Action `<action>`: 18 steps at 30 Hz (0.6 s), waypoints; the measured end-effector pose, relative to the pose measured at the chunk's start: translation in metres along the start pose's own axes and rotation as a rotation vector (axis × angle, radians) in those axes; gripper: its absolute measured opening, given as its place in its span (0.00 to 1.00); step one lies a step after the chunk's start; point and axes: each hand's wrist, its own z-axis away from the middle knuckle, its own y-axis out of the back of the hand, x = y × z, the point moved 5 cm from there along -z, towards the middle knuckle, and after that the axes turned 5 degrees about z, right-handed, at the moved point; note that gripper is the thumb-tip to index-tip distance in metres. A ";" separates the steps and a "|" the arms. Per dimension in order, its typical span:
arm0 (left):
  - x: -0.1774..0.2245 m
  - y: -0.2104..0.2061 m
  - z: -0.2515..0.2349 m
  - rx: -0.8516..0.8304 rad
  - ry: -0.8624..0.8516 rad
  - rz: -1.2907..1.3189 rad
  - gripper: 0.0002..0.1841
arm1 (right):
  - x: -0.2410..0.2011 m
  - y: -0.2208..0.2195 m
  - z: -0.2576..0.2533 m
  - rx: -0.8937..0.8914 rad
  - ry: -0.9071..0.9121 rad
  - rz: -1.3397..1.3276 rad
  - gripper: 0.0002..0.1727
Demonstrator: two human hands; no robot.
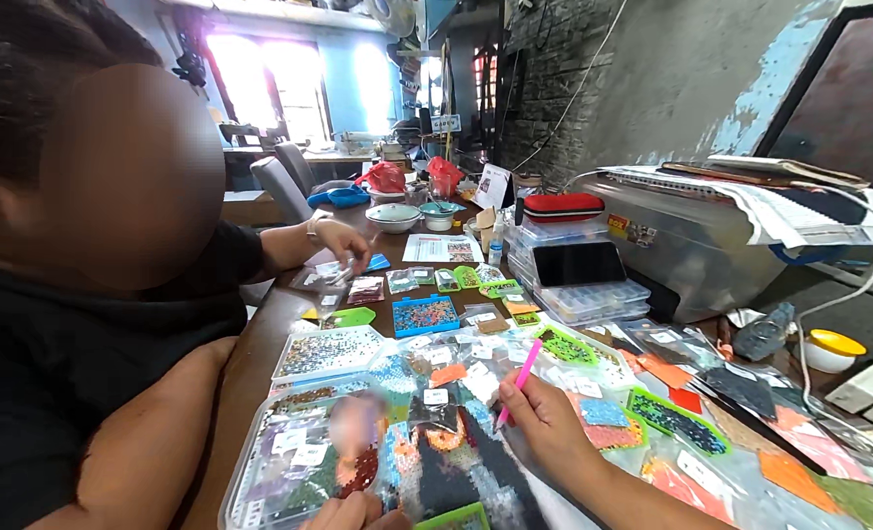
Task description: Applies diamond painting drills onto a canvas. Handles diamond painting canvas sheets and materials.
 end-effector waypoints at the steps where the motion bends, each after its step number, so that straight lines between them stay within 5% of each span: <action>1: 0.000 0.000 0.001 0.010 0.008 0.007 0.29 | -0.005 -0.001 0.003 0.005 0.045 -0.035 0.19; 8: 0.002 0.000 0.003 0.079 -0.005 0.076 0.25 | -0.046 -0.018 0.031 -0.190 0.399 -0.209 0.23; 18: 0.002 -0.003 0.001 0.106 -0.049 0.010 0.25 | -0.044 -0.027 0.034 -0.256 0.440 -0.178 0.21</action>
